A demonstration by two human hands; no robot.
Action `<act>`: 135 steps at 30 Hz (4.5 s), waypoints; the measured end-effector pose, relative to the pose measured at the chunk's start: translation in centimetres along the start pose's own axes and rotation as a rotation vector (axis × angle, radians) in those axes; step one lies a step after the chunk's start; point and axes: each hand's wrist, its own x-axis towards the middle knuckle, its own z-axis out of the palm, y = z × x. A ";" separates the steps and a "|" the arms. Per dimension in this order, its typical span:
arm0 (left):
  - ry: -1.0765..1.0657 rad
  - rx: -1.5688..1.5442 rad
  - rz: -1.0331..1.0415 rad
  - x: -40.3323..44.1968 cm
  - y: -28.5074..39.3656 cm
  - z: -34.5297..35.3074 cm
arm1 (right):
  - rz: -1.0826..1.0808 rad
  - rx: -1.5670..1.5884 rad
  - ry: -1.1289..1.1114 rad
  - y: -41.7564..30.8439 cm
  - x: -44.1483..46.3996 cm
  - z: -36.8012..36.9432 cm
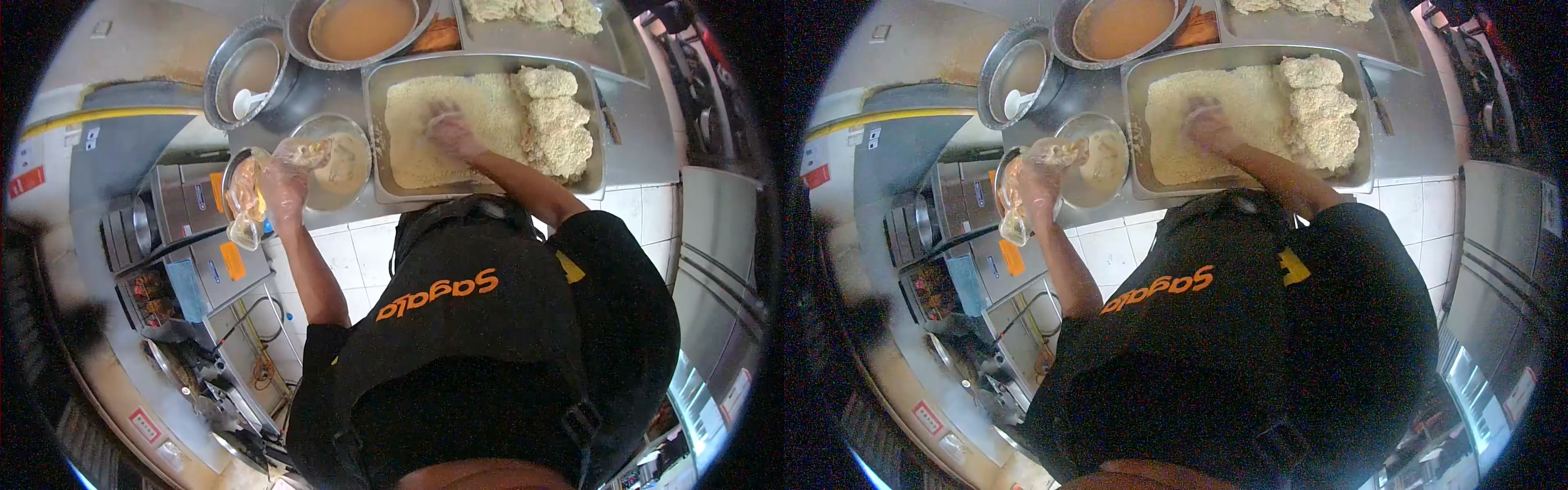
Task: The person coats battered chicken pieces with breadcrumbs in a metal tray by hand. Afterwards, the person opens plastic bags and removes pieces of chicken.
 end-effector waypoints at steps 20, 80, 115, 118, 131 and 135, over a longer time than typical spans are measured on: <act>-0.450 -0.152 0.384 1.8 8.6 14.8 | 0.571 0.008 -0.190 5.9 -0.9 -4.2; -0.400 -0.281 -0.151 -1.0 -11.8 20.3 | 0.455 0.399 -0.401 8.6 7.5 10.6; -0.576 -0.389 0.000 0.3 -7.3 16.1 | 0.415 1.126 -0.795 -8.1 3.4 -0.1; -0.578 -0.321 0.141 -0.2 -10.6 21.9 | 0.222 1.132 -0.713 -7.1 2.9 -0.1; -0.465 -0.598 -0.420 -1.7 -11.7 15.4 | 0.642 0.608 -0.716 1.2 10.0 -4.3; -0.393 -0.867 -0.332 -0.2 -9.4 10.8 | 0.550 0.269 -0.518 1.6 9.8 0.9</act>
